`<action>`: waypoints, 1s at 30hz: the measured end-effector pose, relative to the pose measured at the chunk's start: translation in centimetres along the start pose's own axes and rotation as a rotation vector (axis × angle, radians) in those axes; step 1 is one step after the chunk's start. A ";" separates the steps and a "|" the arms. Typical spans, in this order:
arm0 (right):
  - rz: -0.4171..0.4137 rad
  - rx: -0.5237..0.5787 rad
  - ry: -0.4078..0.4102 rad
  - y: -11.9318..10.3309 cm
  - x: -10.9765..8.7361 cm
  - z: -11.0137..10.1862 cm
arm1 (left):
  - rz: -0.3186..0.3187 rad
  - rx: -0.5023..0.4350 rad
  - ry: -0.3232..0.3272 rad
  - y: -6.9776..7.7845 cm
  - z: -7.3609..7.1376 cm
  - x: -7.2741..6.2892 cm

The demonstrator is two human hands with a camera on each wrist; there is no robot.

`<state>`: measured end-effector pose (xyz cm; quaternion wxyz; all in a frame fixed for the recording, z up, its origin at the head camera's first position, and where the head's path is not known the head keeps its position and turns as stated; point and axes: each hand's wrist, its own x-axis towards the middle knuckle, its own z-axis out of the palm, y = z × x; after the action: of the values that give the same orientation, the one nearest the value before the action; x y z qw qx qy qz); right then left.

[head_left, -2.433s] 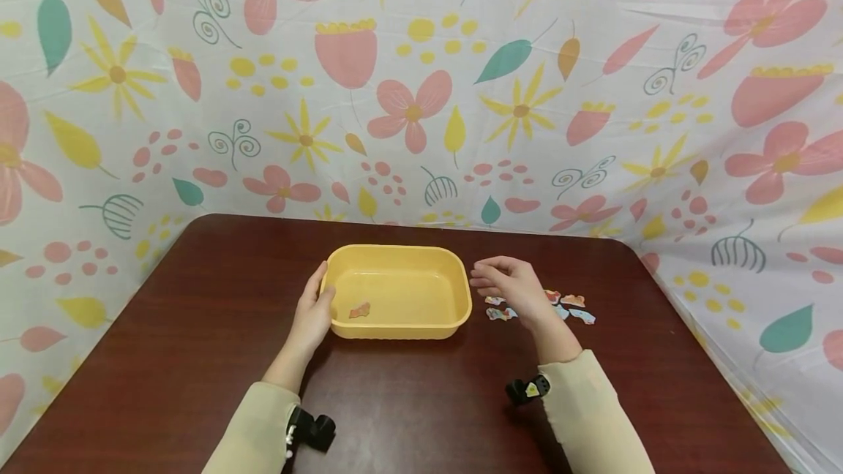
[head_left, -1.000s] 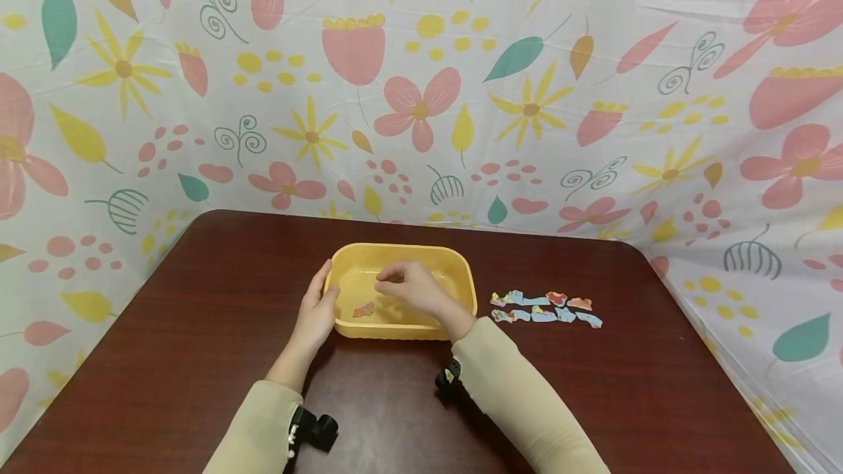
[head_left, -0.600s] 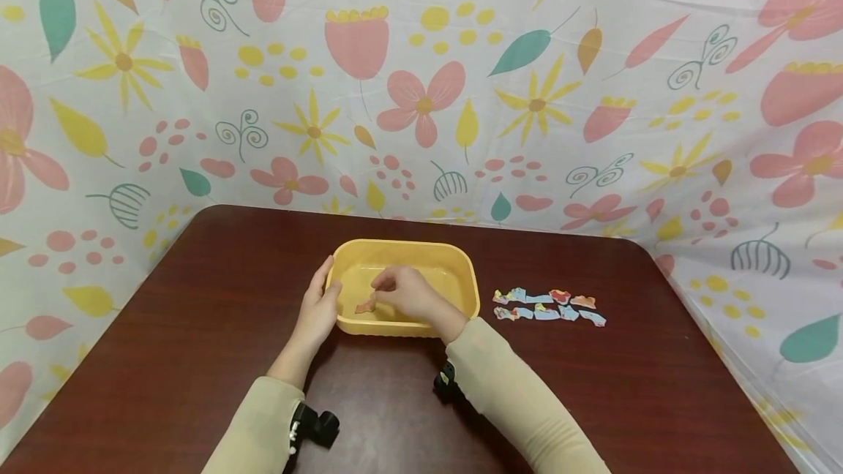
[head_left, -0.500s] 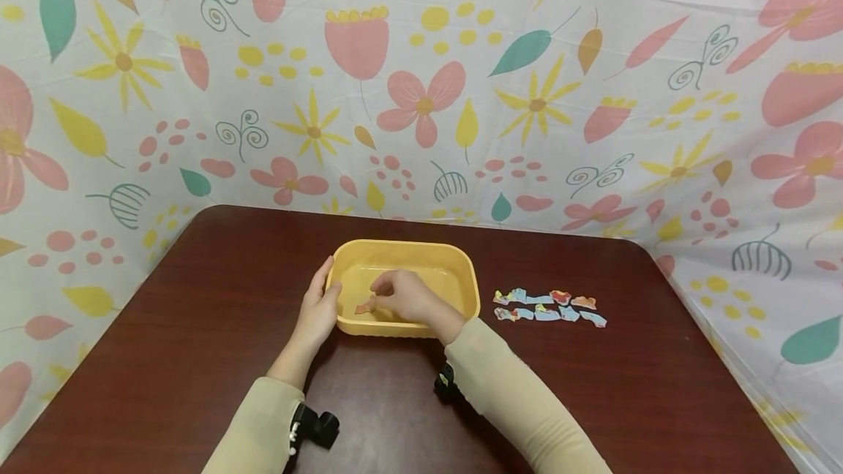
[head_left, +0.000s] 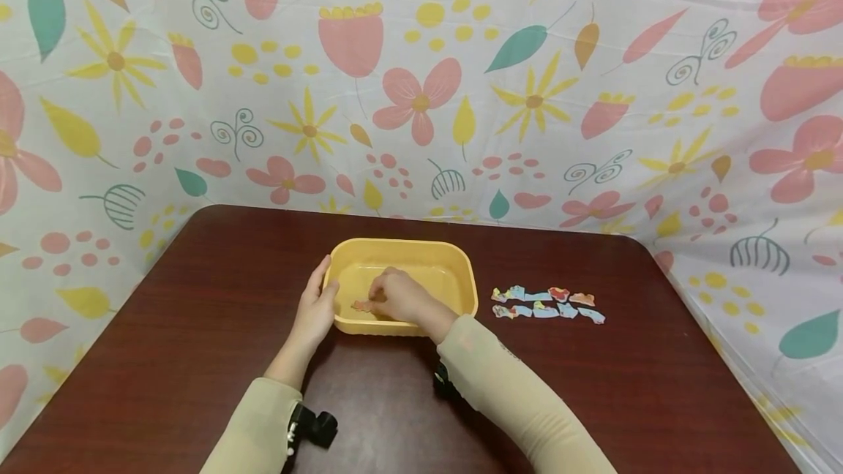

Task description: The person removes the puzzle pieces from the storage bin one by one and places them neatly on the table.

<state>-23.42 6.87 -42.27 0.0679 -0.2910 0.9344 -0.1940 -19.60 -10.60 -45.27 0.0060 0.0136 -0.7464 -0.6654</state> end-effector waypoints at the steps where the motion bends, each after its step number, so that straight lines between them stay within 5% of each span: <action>1: 0.012 -0.001 -0.004 0.0 0.0 0.0 | 0.000 -0.002 -0.002 0.0 0.0 0.0; 13: 0.087 -0.007 -0.062 -0.6 0.7 0.4 | -0.016 -0.005 -0.005 -0.1 -0.1 0.2; 30: 0.142 0.275 -0.019 0.0 0.4 0.0 | -0.004 0.016 0.007 -0.1 0.1 0.1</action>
<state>-23.73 6.64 -42.30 0.1297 -0.2141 0.9165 -0.3120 -19.71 -10.56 -45.40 0.0073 0.0176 -0.7517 -0.6593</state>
